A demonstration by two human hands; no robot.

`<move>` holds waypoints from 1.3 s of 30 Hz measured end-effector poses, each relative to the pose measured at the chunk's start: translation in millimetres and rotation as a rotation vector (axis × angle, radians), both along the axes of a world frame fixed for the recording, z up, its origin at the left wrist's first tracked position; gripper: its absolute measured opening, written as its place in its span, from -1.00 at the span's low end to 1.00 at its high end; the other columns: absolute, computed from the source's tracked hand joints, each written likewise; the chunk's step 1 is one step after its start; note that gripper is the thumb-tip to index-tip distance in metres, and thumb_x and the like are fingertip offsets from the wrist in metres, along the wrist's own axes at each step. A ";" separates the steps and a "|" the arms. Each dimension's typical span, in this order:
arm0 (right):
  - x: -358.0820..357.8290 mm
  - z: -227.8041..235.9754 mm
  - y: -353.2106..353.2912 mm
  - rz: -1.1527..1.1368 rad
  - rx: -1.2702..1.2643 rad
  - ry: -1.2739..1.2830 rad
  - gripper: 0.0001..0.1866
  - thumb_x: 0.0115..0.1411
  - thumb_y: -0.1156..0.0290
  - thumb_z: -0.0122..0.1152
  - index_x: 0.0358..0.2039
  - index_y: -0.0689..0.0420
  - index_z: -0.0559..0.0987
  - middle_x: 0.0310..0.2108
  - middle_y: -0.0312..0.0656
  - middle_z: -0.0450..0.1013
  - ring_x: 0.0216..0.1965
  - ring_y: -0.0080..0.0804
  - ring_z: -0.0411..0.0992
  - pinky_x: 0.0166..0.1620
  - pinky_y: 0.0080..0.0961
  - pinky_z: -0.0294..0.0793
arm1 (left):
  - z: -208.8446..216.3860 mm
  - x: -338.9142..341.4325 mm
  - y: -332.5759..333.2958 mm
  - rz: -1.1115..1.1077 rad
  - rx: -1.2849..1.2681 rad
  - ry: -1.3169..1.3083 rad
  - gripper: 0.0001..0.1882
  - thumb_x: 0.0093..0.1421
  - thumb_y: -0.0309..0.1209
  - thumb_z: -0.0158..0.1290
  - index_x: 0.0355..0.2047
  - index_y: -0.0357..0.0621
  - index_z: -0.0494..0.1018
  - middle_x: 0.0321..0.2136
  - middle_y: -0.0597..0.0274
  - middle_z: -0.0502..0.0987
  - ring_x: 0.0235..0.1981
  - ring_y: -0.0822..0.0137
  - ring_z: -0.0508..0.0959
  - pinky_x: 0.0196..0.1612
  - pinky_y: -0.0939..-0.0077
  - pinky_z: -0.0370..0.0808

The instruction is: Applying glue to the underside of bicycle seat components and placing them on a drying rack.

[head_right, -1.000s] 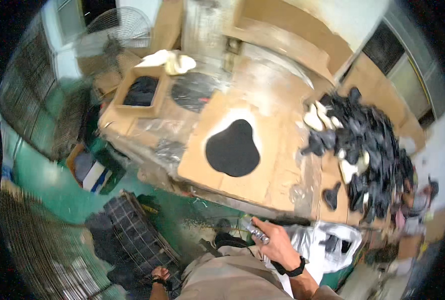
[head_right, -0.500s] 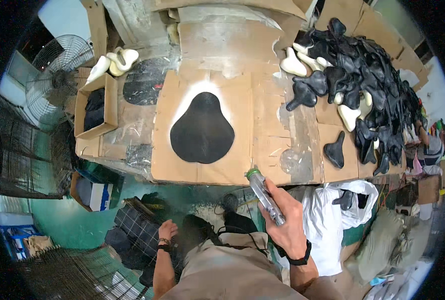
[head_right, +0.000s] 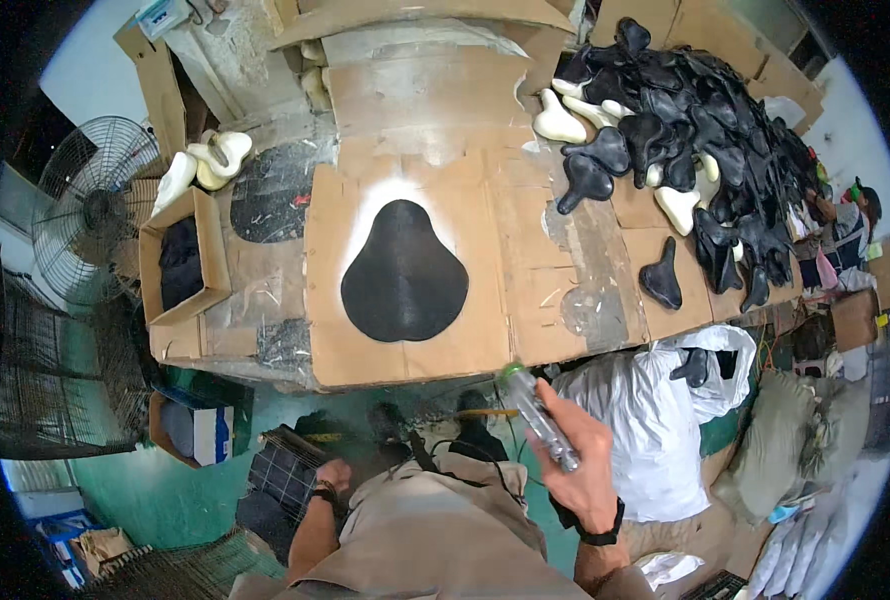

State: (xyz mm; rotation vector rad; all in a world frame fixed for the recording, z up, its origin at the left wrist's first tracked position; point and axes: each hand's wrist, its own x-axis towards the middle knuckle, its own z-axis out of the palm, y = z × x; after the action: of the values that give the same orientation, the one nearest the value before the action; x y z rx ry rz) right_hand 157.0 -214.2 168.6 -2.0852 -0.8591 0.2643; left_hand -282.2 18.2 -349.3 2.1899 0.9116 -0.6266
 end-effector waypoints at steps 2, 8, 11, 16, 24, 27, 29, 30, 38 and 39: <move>-4.3 3.4 -4.3 0.009 0.022 -0.018 -0.42 -0.02 0.71 0.34 0.10 0.28 0.57 -0.14 0.19 0.58 -0.19 0.09 0.59 -0.10 -0.32 0.54 | -2.5 -16.5 41.0 1.042 -0.673 -0.261 -0.81 0.29 -0.25 0.00 -0.25 0.01 0.56 -0.38 0.25 0.51 -0.50 0.20 0.54 -0.53 0.25 0.49; -29.1 -3.5 -11.9 0.169 -0.168 0.187 -0.38 -0.08 0.68 0.38 0.09 0.29 0.57 -0.15 0.16 0.58 -0.13 0.09 0.58 -0.06 -0.31 0.53 | 32.4 72.6 61.7 1.408 -0.629 -0.351 -0.83 0.31 -0.26 -0.02 -0.18 0.04 0.51 -0.42 0.21 0.47 -0.61 0.25 0.41 -0.65 0.28 0.33; -35.3 -1.0 19.2 0.229 -0.109 0.224 -0.37 -0.09 0.68 0.37 0.10 0.29 0.56 -0.15 0.18 0.57 -0.13 0.09 0.57 -0.05 -0.32 0.53 | 33.3 64.0 68.7 1.254 -0.625 -0.333 -0.78 0.31 -0.25 -0.01 -0.12 0.02 0.52 -0.31 0.11 0.53 -0.47 0.16 0.48 -0.49 0.21 0.43; -22.1 -8.1 45.3 0.145 -0.039 0.103 -0.39 -0.05 0.72 0.33 0.11 0.34 0.53 -0.21 0.14 0.55 -0.21 0.08 0.55 -0.11 -0.33 0.52 | 26.6 50.7 53.9 -0.171 0.119 0.085 -0.71 0.33 -0.29 -0.02 -0.04 -0.09 0.56 -0.10 -0.07 0.62 -0.14 -0.03 0.65 -0.18 0.07 0.59; -6.9 -17.5 45.0 0.015 0.039 -0.004 -0.39 -0.04 0.74 0.32 0.12 0.32 0.54 -0.20 0.17 0.55 -0.21 0.05 0.58 -0.12 -0.33 0.53 | -16.4 -6.4 32.4 0.048 0.049 0.096 -0.78 0.23 -0.22 0.00 -0.36 -0.01 0.59 -0.31 0.08 0.65 -0.29 0.04 0.65 -0.28 0.13 0.57; -7.6 -16.0 26.0 -0.010 -0.018 -0.005 -0.41 -0.03 0.74 0.32 0.11 0.32 0.55 -0.21 0.18 0.56 -0.22 0.08 0.58 -0.12 -0.32 0.53 | -21.4 -0.2 40.4 0.355 -0.278 -0.158 -0.74 0.36 -0.23 -0.11 -0.31 -0.04 0.53 -0.31 0.13 0.60 -0.39 0.14 0.61 -0.39 0.17 0.53; -10.5 -8.9 13.2 -0.035 -0.111 0.031 -0.41 -0.04 0.72 0.33 0.10 0.32 0.56 -0.21 0.19 0.57 -0.21 0.14 0.57 -0.11 -0.28 0.53 | -19.2 17.1 43.2 0.341 -0.387 -0.171 -0.72 0.42 -0.24 -0.15 -0.24 -0.05 0.54 -0.28 0.12 0.60 -0.42 0.15 0.60 -0.41 0.18 0.53; -10.7 -6.1 5.7 -0.025 -0.106 0.049 -0.41 -0.04 0.72 0.33 0.10 0.32 0.56 -0.21 0.19 0.57 -0.21 0.14 0.57 -0.11 -0.28 0.53 | -24.7 7.6 50.7 0.258 -0.344 -0.066 -0.71 0.43 -0.25 -0.16 -0.20 -0.05 0.56 -0.25 0.10 0.62 -0.42 0.13 0.61 -0.40 0.17 0.55; -22.0 4.5 5.1 0.174 -0.198 0.195 -0.34 -0.17 0.76 0.30 0.08 0.30 0.56 -0.28 0.14 0.54 -0.25 0.15 0.53 -0.18 -0.30 0.51 | -1.1 41.6 60.5 1.102 -0.904 -0.154 -0.75 0.16 -0.22 0.11 -0.16 0.06 0.56 -0.38 0.17 0.59 -0.29 0.14 0.63 -0.27 0.20 0.60; -21.5 6.3 8.3 0.171 -0.164 0.157 -0.33 -0.16 0.77 0.30 0.09 0.30 0.55 -0.27 0.14 0.54 -0.26 0.15 0.53 -0.19 -0.29 0.51 | 9.8 58.7 59.5 1.088 -0.906 -0.151 -0.75 0.16 -0.22 0.11 -0.16 0.06 0.56 -0.38 0.17 0.59 -0.29 0.14 0.63 -0.27 0.20 0.60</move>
State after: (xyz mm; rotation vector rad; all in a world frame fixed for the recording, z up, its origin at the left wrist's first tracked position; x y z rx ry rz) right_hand 135.5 -205.8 175.0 -2.1096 -0.9475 0.5995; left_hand -223.5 77.7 -339.5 0.7388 1.2261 -0.2209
